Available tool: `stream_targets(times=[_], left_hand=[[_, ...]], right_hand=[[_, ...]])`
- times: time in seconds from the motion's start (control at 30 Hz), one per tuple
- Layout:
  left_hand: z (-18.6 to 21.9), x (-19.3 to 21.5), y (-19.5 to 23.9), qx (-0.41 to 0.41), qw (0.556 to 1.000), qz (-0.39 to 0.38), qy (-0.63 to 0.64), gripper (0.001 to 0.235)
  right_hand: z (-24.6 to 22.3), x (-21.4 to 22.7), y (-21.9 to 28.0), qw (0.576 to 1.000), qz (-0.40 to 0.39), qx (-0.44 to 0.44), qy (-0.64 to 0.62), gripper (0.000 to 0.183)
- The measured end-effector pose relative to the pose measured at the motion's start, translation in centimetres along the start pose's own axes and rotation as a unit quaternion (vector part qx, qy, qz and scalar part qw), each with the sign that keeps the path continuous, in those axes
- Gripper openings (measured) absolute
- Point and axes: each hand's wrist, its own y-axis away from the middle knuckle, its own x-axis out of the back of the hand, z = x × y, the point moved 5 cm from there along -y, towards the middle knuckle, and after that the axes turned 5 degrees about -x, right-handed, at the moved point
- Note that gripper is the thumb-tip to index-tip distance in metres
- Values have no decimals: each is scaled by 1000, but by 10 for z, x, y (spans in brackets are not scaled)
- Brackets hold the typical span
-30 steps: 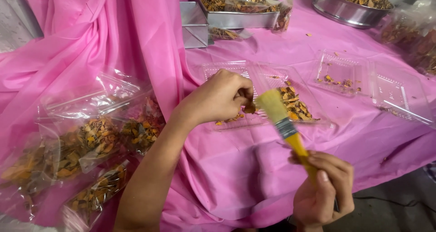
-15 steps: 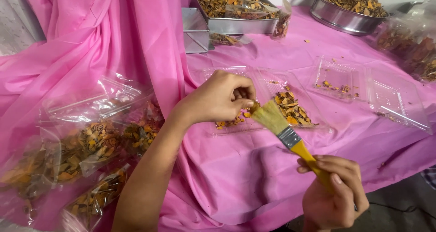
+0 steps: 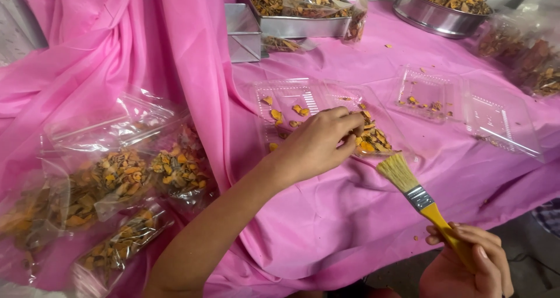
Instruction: Sorting and portioning dried yellow flower petals or tea leaves into clear plastic containers using hands and a brush.
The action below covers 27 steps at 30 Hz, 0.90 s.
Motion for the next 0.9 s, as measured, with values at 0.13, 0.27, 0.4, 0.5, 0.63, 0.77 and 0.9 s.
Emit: stream_targets(times=[0.13, 0.27, 0.4, 0.5, 0.63, 0.77, 0.9], left_hand=[[-9, -14, -1, 36, 999, 17, -8, 9], [-17, -20, -1, 25, 999, 16, 12, 28], [-29, -31, 6, 50, 990, -134, 0, 52], [-29, -9, 5, 24, 987, -84, -134, 44], [-40, 36, 12, 81, 969, -143, -186, 35], [-69, 76, 23, 175, 951, -108, -230, 54], [-122, 74, 35, 206, 945, -79, -243, 46]], right_hand=[[-1, 12, 0, 1000, 4, 4, 22, 28], [-2, 12, 0, 999, -2, 13, 35, 26], [1, 12, 2, 1000, -2, 4, 26, 27], [3, 12, 3, 1000, -7, -8, 24, 28], [5, 12, 5, 999, -13, -19, 29, 29], [1, 6, 9, 999, -16, -2, 33, 27], [4, 5, 12, 999, -30, -22, 24, 26]])
